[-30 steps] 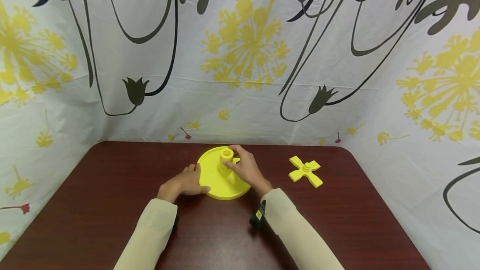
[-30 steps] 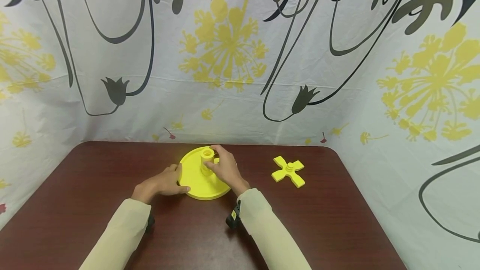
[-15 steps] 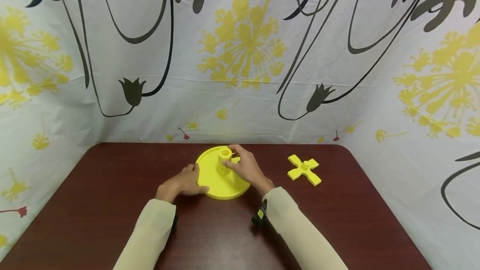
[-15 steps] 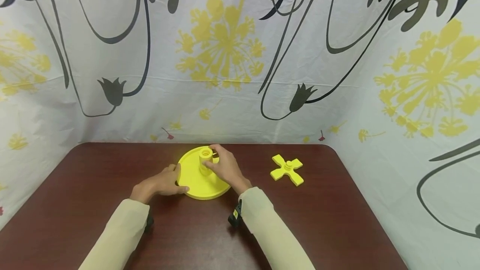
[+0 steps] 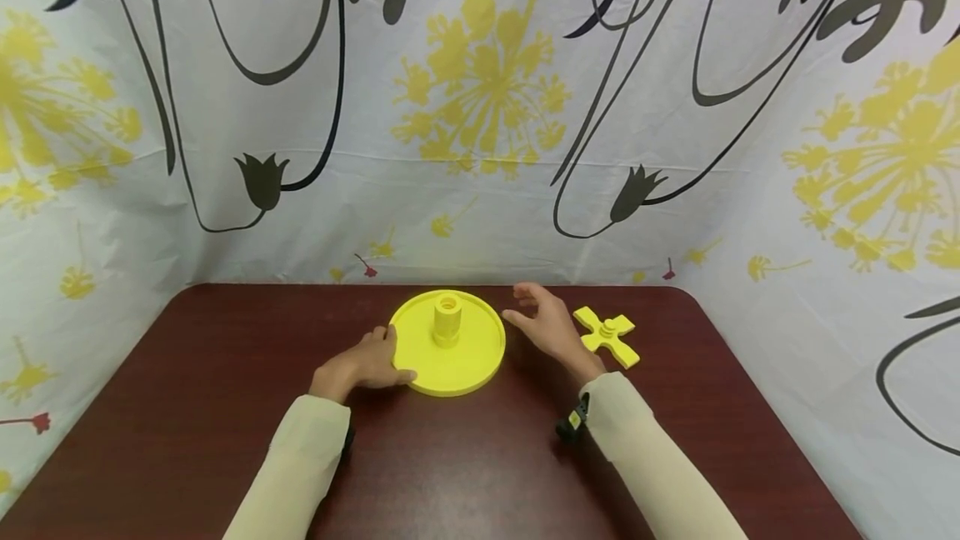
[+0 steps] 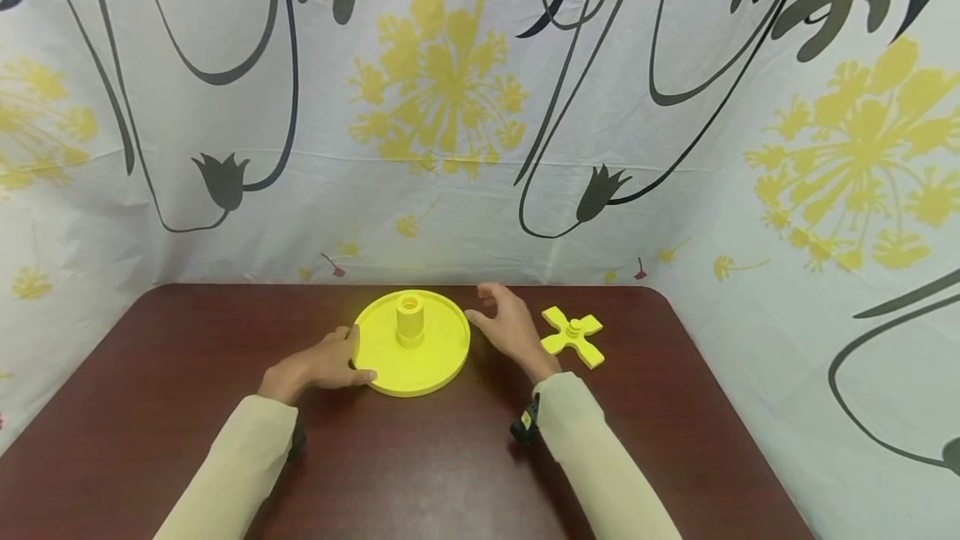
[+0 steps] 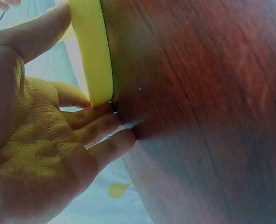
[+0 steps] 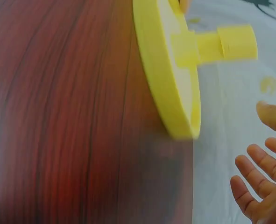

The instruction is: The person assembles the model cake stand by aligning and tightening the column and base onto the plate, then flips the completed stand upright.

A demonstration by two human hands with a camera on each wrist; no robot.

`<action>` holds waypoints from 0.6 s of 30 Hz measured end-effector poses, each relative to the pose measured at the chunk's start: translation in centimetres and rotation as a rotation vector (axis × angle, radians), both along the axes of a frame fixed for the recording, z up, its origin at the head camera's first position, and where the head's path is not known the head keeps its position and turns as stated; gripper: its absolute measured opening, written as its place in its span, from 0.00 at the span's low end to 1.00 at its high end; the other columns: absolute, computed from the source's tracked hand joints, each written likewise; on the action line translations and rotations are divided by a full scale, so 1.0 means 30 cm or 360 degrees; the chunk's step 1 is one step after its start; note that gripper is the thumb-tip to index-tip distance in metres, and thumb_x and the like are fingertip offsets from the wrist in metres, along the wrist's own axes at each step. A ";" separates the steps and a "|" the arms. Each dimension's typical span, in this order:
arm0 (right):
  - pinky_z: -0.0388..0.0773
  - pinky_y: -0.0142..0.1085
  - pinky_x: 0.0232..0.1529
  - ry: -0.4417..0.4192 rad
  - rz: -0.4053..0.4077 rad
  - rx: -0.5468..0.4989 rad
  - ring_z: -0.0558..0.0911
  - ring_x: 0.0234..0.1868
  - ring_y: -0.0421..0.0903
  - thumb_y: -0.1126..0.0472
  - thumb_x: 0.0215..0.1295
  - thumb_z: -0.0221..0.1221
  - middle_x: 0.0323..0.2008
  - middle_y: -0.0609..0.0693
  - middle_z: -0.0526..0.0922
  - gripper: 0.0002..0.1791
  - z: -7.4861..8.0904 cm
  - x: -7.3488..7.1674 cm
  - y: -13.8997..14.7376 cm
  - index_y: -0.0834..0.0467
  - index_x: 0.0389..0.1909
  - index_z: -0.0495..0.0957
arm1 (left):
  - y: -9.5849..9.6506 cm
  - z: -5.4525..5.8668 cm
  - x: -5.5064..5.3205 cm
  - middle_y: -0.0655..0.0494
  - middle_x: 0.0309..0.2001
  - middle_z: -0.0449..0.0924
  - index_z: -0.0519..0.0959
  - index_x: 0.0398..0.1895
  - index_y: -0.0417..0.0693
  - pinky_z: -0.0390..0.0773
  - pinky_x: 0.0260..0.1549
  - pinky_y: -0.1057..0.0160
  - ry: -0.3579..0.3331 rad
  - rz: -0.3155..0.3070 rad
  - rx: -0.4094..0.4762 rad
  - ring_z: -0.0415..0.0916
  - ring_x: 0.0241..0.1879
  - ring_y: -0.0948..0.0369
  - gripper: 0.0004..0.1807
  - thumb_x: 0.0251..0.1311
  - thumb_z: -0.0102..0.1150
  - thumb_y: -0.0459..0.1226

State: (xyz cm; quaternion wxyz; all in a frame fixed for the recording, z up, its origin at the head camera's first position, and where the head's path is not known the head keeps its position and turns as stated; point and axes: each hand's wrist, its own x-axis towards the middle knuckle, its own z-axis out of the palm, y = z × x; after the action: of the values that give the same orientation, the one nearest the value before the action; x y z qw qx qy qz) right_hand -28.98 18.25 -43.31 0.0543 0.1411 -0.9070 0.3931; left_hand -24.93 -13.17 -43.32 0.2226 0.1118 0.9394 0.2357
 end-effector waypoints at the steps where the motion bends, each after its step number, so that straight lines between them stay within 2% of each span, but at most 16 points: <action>1: 0.76 0.52 0.58 0.0002 -0.0017 0.0009 0.78 0.59 0.57 0.54 0.66 0.65 0.59 0.58 0.78 0.28 -0.001 -0.001 0.023 0.58 0.64 0.71 | -0.001 0.002 0.001 0.31 0.75 0.45 0.41 0.77 0.29 0.62 0.65 0.41 -0.0003 0.0001 0.0004 0.49 0.73 0.39 0.55 0.64 0.61 0.52; 8: 0.74 0.55 0.58 0.0013 -0.0143 0.0149 0.77 0.60 0.59 0.54 0.67 0.64 0.61 0.60 0.77 0.30 0.002 0.006 0.171 0.60 0.66 0.69 | -0.002 0.005 0.002 0.31 0.75 0.45 0.41 0.77 0.29 0.62 0.65 0.41 -0.0008 -0.0002 0.0009 0.49 0.73 0.39 0.55 0.64 0.61 0.52; 18: 0.74 0.58 0.56 0.0051 -0.0280 0.0242 0.75 0.61 0.64 0.56 0.67 0.64 0.61 0.65 0.73 0.31 -0.020 0.030 0.338 0.66 0.66 0.68 | -0.005 0.003 0.001 0.31 0.75 0.45 0.40 0.77 0.29 0.62 0.65 0.41 -0.0010 -0.0008 0.0023 0.49 0.74 0.39 0.55 0.64 0.61 0.52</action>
State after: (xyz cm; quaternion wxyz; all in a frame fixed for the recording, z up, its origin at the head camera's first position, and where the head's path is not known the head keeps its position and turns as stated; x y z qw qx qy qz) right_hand -28.08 28.39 -43.91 0.0921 0.0709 -0.9421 0.3146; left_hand -24.90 -13.32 -43.22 0.2253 0.1151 0.9366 0.2423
